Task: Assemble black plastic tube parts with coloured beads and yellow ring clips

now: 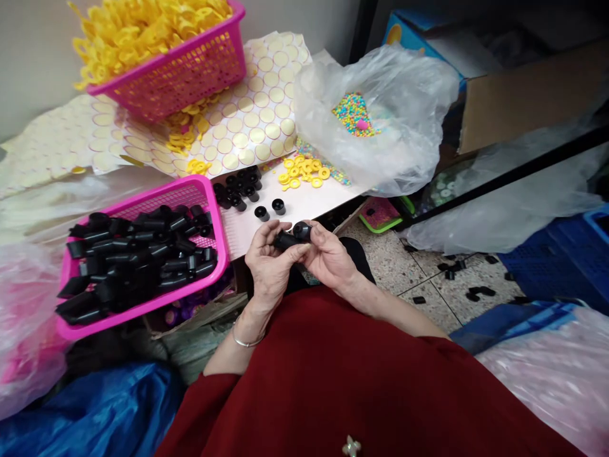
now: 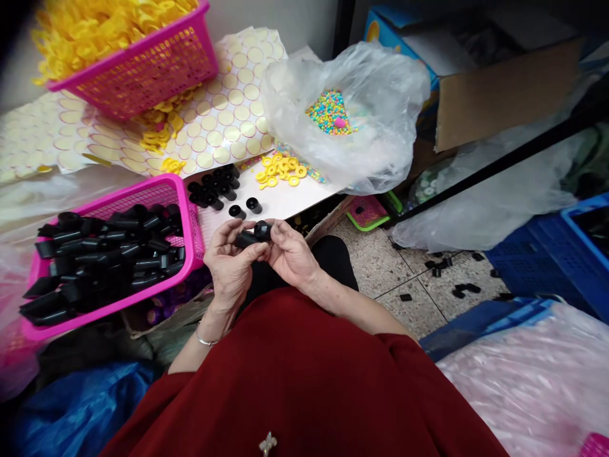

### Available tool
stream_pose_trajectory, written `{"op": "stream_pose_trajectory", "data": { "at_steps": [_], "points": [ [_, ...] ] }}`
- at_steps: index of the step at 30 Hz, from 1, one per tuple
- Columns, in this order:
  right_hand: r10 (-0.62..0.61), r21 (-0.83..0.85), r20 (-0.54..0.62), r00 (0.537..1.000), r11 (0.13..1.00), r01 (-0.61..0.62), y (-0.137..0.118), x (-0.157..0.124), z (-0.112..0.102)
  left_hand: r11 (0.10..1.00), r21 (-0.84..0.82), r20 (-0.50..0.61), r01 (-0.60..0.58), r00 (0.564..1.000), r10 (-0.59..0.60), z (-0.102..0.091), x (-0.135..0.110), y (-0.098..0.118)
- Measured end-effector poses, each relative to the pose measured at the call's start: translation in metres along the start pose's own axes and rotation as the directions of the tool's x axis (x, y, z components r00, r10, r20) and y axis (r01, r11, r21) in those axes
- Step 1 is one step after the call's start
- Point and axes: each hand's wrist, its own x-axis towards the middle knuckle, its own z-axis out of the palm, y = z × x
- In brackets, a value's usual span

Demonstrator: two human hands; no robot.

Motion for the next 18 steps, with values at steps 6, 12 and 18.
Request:
{"op": "stream_pose_trajectory", "data": {
  "at_steps": [6, 12, 18],
  "points": [
    [-0.065, -0.165, -0.039, 0.997, 0.985, 0.058, -0.016, -0.009, -0.031, 0.991, 0.007, 0.216, 0.133, 0.968, -0.131, 0.005, 0.001, -0.017],
    [-0.335, -0.515, -0.025, 0.942, 0.812, 0.275, -0.025, -0.026, -0.049, 0.923, 0.364, 0.420, -0.126, 0.907, -0.042, 0.001, 0.005, -0.039],
    [-0.446, -0.742, 0.121, 0.887, 0.553, 0.379, -0.034, -0.033, -0.066, 0.863, 0.453, 0.470, -0.222, 0.882, -0.020, 0.002, 0.006, -0.053]
  ]
}}
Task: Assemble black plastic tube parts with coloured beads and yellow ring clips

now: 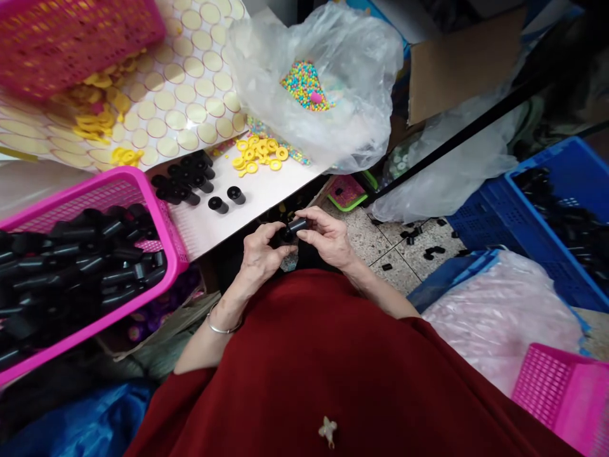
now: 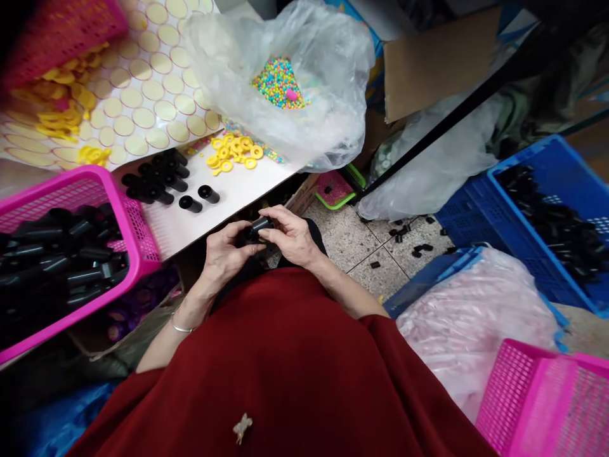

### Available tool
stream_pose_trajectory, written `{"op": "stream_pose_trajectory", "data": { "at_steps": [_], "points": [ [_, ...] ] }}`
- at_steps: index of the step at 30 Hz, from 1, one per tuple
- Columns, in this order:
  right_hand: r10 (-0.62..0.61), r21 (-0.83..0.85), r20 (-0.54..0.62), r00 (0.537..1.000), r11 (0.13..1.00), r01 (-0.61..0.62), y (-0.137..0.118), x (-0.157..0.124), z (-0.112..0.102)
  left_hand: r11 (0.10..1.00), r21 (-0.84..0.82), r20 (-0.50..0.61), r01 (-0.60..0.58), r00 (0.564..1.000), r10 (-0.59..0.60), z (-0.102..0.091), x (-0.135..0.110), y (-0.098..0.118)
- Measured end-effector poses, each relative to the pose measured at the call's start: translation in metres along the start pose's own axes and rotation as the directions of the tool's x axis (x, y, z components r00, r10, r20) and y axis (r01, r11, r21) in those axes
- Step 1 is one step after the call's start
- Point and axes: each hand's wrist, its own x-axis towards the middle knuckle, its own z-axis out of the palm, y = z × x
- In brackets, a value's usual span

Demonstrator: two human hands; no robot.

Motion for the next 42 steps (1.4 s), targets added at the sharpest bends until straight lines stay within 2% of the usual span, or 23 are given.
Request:
{"op": "stream_pose_trajectory", "data": {
  "at_steps": [3, 6, 11, 14, 16, 19, 22, 24, 26, 29, 32, 34, 38, 42],
  "points": [
    [-0.033, -0.096, 0.019, 0.999, 0.995, 0.035, 0.002, 0.000, -0.006, 0.998, 0.003, 0.016, -0.068, 0.998, 0.068, -0.001, 0.003, 0.003],
    [-0.116, -0.170, 0.073, 0.991, 0.977, 0.127, 0.001, 0.001, -0.008, 0.994, 0.005, 0.028, -0.106, 0.994, 0.106, -0.002, 0.006, 0.004],
    [-0.237, -0.315, 0.225, 0.945, 0.900, 0.300, 0.000, 0.004, -0.005, 0.990, 0.022, 0.105, -0.137, 0.985, 0.134, -0.002, 0.007, 0.000],
    [-0.273, -0.352, 0.246, 0.930, 0.868, 0.349, 0.001, 0.005, 0.000, 0.989, 0.005, 0.072, -0.148, 0.986, 0.147, -0.003, 0.009, -0.005],
    [-0.259, -0.339, 0.242, 0.935, 0.880, 0.332, 0.003, 0.005, 0.005, 0.987, -0.024, 0.017, -0.157, 0.987, 0.158, -0.004, 0.009, -0.009],
    [-0.176, -0.276, 0.163, 0.971, 0.937, 0.216, 0.006, 0.007, 0.015, 0.975, -0.051, -0.056, -0.218, 0.975, 0.215, -0.006, 0.006, -0.015],
    [-0.067, -0.215, 0.080, 0.995, 0.973, 0.083, 0.007, 0.013, 0.030, 0.942, -0.031, -0.148, -0.334, 0.934, 0.326, -0.007, 0.005, -0.024],
    [-0.005, -0.207, 0.090, 0.996, 0.978, 0.024, 0.006, 0.020, 0.040, 0.918, 0.014, -0.204, -0.396, 0.898, 0.391, -0.009, 0.006, -0.030],
    [0.054, -0.196, 0.122, 0.991, 0.980, -0.029, 0.005, 0.029, 0.050, 0.909, 0.051, -0.227, -0.413, 0.882, 0.413, -0.014, 0.008, -0.033],
    [0.138, -0.142, 0.127, 0.982, 0.983, -0.120, 0.011, 0.047, 0.067, 0.935, 0.145, -0.297, -0.324, 0.887, 0.353, -0.029, 0.007, -0.039],
    [0.165, -0.162, 0.028, 0.986, 0.974, -0.158, 0.031, 0.068, 0.087, 0.963, 0.253, -0.484, -0.089, 0.851, 0.206, -0.045, 0.003, -0.052],
    [0.151, -0.232, -0.023, 0.988, 0.961, -0.153, 0.046, 0.080, 0.099, 0.977, 0.212, -0.547, 0.027, 0.832, 0.096, -0.052, 0.002, -0.063],
    [0.127, -0.356, -0.028, 0.992, 0.926, -0.129, 0.068, 0.098, 0.117, 0.979, 0.121, -0.532, 0.162, 0.843, -0.073, -0.060, 0.012, -0.075],
    [0.126, -0.398, -0.026, 0.992, 0.909, -0.126, 0.073, 0.120, 0.130, 0.964, 0.067, -0.550, 0.255, 0.816, -0.178, -0.066, 0.038, -0.071]
  ]
}}
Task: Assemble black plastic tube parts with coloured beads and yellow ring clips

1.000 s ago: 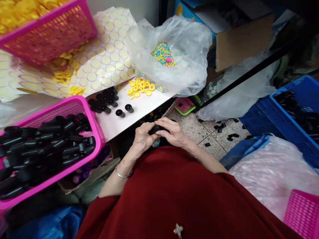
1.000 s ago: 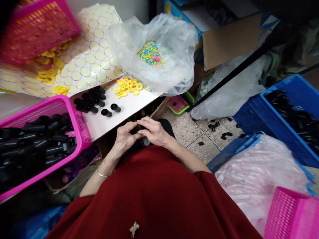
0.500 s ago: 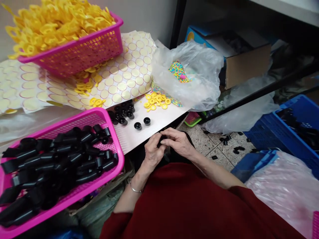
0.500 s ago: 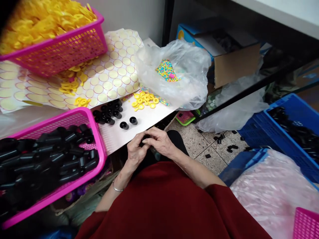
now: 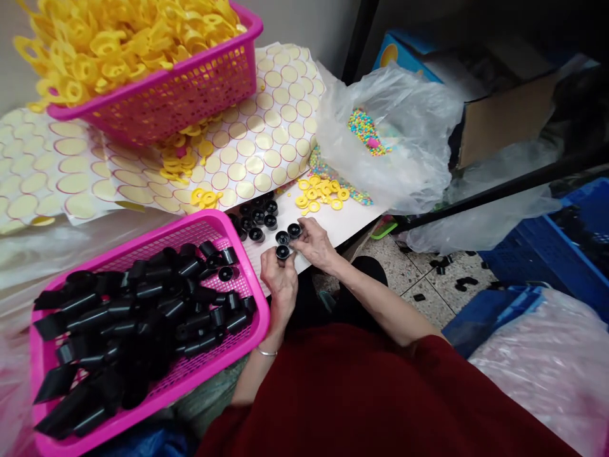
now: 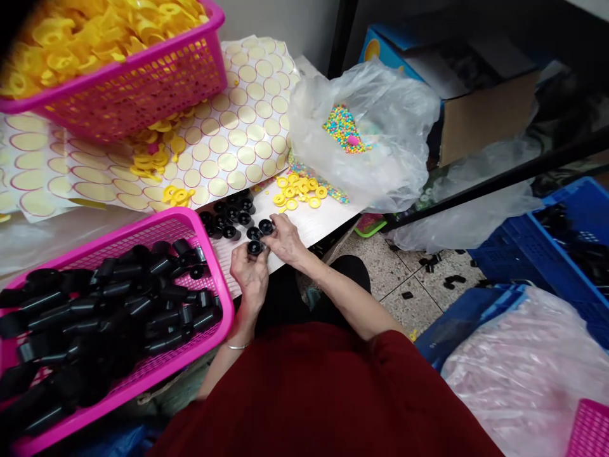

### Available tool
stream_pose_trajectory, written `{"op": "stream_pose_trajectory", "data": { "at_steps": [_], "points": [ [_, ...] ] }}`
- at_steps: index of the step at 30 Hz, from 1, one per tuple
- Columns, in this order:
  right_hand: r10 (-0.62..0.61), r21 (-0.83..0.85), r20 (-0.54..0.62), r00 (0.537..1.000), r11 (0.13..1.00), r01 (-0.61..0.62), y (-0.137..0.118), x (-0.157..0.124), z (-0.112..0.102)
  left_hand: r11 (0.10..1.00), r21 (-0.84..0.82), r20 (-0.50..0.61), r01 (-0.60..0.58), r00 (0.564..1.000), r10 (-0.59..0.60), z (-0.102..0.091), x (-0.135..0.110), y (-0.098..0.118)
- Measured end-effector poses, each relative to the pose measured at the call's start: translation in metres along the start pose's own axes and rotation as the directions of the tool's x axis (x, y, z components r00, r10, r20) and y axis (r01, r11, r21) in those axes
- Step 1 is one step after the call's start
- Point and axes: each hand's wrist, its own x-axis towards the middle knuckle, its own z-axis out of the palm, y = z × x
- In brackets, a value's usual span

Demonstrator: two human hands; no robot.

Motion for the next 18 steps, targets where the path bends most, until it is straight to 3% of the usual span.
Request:
{"op": "stream_pose_trajectory", "data": {
  "at_steps": [5, 9, 11, 13, 14, 16, 18],
  "points": [
    [0.027, 0.049, 0.059, 0.998, 0.998, -0.030, -0.005, 0.038, 0.014, 0.989, -0.139, 0.018, 0.050, 0.999, -0.048, 0.011, 0.022, 0.005],
    [0.055, 0.135, 0.015, 0.998, 0.989, -0.057, -0.003, 0.035, 0.012, 0.979, -0.195, 0.035, 0.054, 0.998, -0.048, 0.003, 0.004, 0.002],
    [0.039, 0.172, -0.022, 0.999, 0.984, -0.035, -0.002, 0.017, 0.006, 0.979, -0.200, 0.099, 0.027, 0.995, -0.007, -0.014, -0.018, 0.004],
    [0.038, 0.209, -0.026, 0.999, 0.977, -0.032, 0.000, -0.009, -0.002, 0.972, -0.235, 0.237, -0.028, 0.968, 0.085, -0.041, -0.042, 0.010],
    [0.045, 0.219, -0.028, 0.999, 0.975, -0.038, 0.001, -0.022, -0.006, 0.962, -0.267, 0.328, -0.057, 0.933, 0.146, -0.056, -0.051, 0.014],
    [0.057, 0.220, -0.035, 0.998, 0.974, -0.047, 0.002, -0.045, -0.012, 0.946, -0.305, 0.408, -0.114, 0.882, 0.238, -0.089, -0.062, 0.023],
    [0.063, 0.216, -0.045, 0.997, 0.975, -0.052, 0.003, -0.062, -0.016, 0.930, -0.328, 0.501, -0.166, 0.804, 0.320, -0.115, -0.061, 0.030]
  ]
}}
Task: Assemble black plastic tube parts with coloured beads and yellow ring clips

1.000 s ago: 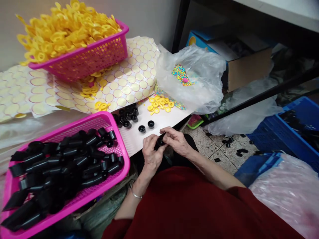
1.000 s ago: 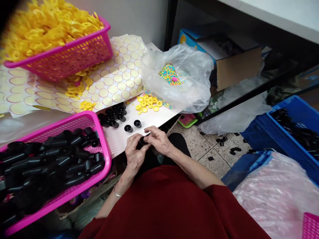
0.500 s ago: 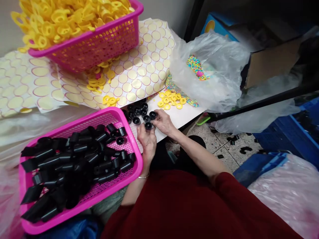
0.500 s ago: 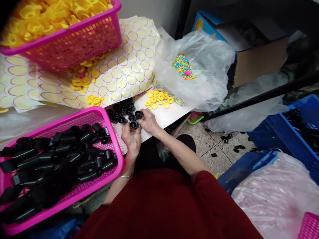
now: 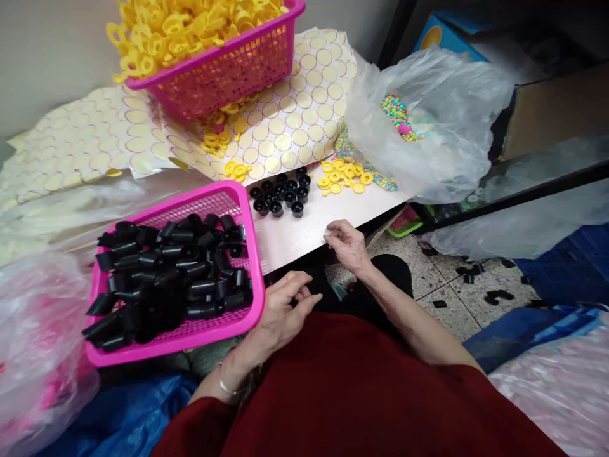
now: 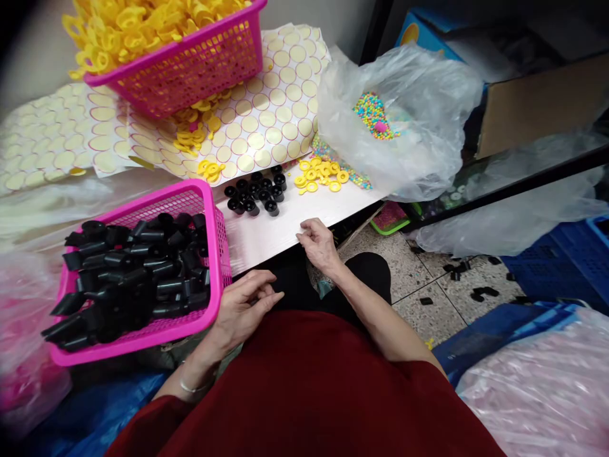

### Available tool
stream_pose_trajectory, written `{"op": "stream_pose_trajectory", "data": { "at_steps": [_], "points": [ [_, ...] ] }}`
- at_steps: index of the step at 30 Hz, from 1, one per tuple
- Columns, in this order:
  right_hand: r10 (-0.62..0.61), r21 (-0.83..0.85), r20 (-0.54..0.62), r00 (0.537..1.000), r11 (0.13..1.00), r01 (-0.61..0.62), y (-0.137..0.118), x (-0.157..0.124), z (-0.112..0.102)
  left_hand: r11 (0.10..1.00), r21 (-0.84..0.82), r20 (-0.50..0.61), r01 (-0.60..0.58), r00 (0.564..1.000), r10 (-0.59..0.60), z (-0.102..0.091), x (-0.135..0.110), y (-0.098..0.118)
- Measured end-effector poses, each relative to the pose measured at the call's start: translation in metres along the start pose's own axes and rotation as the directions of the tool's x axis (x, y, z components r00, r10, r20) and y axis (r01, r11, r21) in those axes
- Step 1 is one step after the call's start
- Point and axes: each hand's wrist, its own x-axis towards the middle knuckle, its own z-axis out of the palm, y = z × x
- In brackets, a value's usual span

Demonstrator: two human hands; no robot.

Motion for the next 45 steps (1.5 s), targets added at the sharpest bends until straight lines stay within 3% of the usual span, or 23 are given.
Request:
{"op": "stream_pose_trajectory", "data": {
  "at_steps": [3, 5, 8, 11, 13, 15, 16, 17, 18, 19, 20, 21, 22, 24, 27, 29, 32, 34, 36, 39, 42, 43, 45],
  "points": [
    [0.043, 0.048, 0.013, 0.999, 0.998, -0.043, -0.007, -0.011, 0.004, 0.999, 0.022, 0.255, -0.044, 0.966, 0.037, -0.019, 0.005, 0.003],
    [0.068, 0.072, 0.096, 0.993, 0.995, -0.075, -0.019, -0.011, 0.015, 0.996, 0.073, 0.366, -0.042, 0.931, 0.012, -0.019, 0.016, -0.006],
    [0.003, 0.018, 0.281, 0.960, 1.000, -0.009, -0.045, -0.006, 0.039, 0.984, 0.179, 0.432, -0.003, 0.899, -0.076, -0.008, 0.031, -0.022],
    [-0.041, -0.047, 0.447, 0.894, 0.997, 0.069, -0.065, 0.002, 0.062, 0.965, 0.263, 0.472, -0.005, 0.873, -0.124, 0.001, 0.034, -0.016],
    [-0.004, -0.032, 0.539, 0.842, 0.999, 0.026, -0.070, 0.005, 0.072, 0.973, 0.221, 0.606, -0.068, 0.791, -0.082, -0.005, 0.027, 0.003],
    [0.013, 0.010, 0.568, 0.823, 1.000, -0.023, -0.069, 0.007, 0.076, 0.987, 0.109, 0.770, -0.122, 0.639, -0.006, -0.023, 0.019, 0.026],
    [0.009, 0.028, 0.560, 0.828, 0.999, -0.030, -0.067, 0.007, 0.075, 0.990, 0.075, 0.799, -0.118, 0.601, 0.011, -0.037, 0.015, 0.035],
    [-0.002, 0.041, 0.543, 0.840, 0.999, -0.024, -0.064, 0.006, 0.074, 0.988, 0.104, 0.770, -0.115, 0.638, -0.007, -0.052, 0.013, 0.042],
    [-0.015, 0.048, 0.523, 0.852, 0.999, -0.012, -0.061, 0.004, 0.071, 0.970, 0.218, 0.638, -0.110, 0.768, -0.056, -0.069, 0.013, 0.045],
    [-0.024, 0.051, 0.514, 0.858, 0.999, -0.002, -0.059, 0.002, 0.068, 0.913, 0.404, 0.412, -0.062, 0.903, -0.122, -0.085, 0.014, 0.043],
    [-0.028, 0.051, 0.515, 0.857, 0.999, 0.002, -0.056, -0.001, 0.064, 0.815, 0.579, 0.171, 0.026, 0.973, -0.152, -0.101, 0.017, 0.038],
    [-0.025, 0.048, 0.523, 0.852, 0.999, 0.000, -0.055, -0.003, 0.061, 0.687, 0.714, -0.026, 0.139, 0.985, -0.172, -0.115, 0.021, 0.031],
    [-0.017, 0.043, 0.538, 0.843, 0.999, -0.007, -0.053, -0.006, 0.057, 0.545, 0.803, -0.148, 0.243, 0.966, -0.213, -0.127, 0.025, 0.022],
    [0.010, 0.029, 0.571, 0.821, 0.999, -0.032, -0.051, -0.010, 0.051, 0.350, 0.869, -0.226, 0.349, 0.910, -0.348, -0.142, 0.033, 0.003],
    [0.019, 0.017, 0.597, 0.802, 0.999, -0.036, -0.047, -0.014, 0.045, 0.299, 0.873, -0.214, 0.386, 0.853, -0.475, -0.149, 0.039, -0.013],
    [-0.026, 0.012, 0.570, 0.821, 1.000, 0.023, -0.046, -0.015, 0.044, 0.366, 0.818, -0.256, 0.444, 0.851, -0.459, -0.149, 0.040, -0.014],
    [-0.180, -0.001, 0.484, 0.856, 0.978, 0.206, -0.050, -0.016, 0.050, 0.607, 0.624, -0.338, 0.492, 0.870, -0.358, -0.142, 0.038, -0.007],
    [-0.325, 0.002, 0.465, 0.824, 0.931, 0.366, -0.058, -0.015, 0.059, 0.776, 0.455, -0.323, 0.436, 0.893, -0.313, -0.132, 0.040, -0.001],
    [-0.446, -0.009, 0.498, 0.743, 0.855, 0.519, -0.070, -0.012, 0.070, 0.879, 0.278, -0.248, 0.388, 0.913, -0.324, -0.117, 0.045, 0.007],
    [-0.485, -0.091, 0.616, 0.620, 0.738, 0.668, -0.084, -0.006, 0.081, 0.917, 0.047, -0.130, 0.397, 0.912, -0.388, -0.098, 0.058, 0.017],
    [-0.468, -0.079, 0.688, 0.555, 0.712, 0.698, -0.091, 0.002, 0.082, 0.905, -0.034, -0.047, 0.423, 0.904, -0.424, -0.096, 0.069, 0.024],
    [-0.480, -0.042, 0.674, 0.561, 0.734, 0.678, -0.091, 0.004, 0.080, 0.908, -0.020, -0.031, 0.419, 0.907, -0.419, -0.099, 0.071, 0.024],
    [-0.498, 0.060, 0.583, 0.642, 0.815, 0.576, -0.087, 0.008, 0.074, 0.920, 0.090, -0.064, 0.383, 0.924, -0.378, -0.108, 0.072, 0.020]
  ]
}}
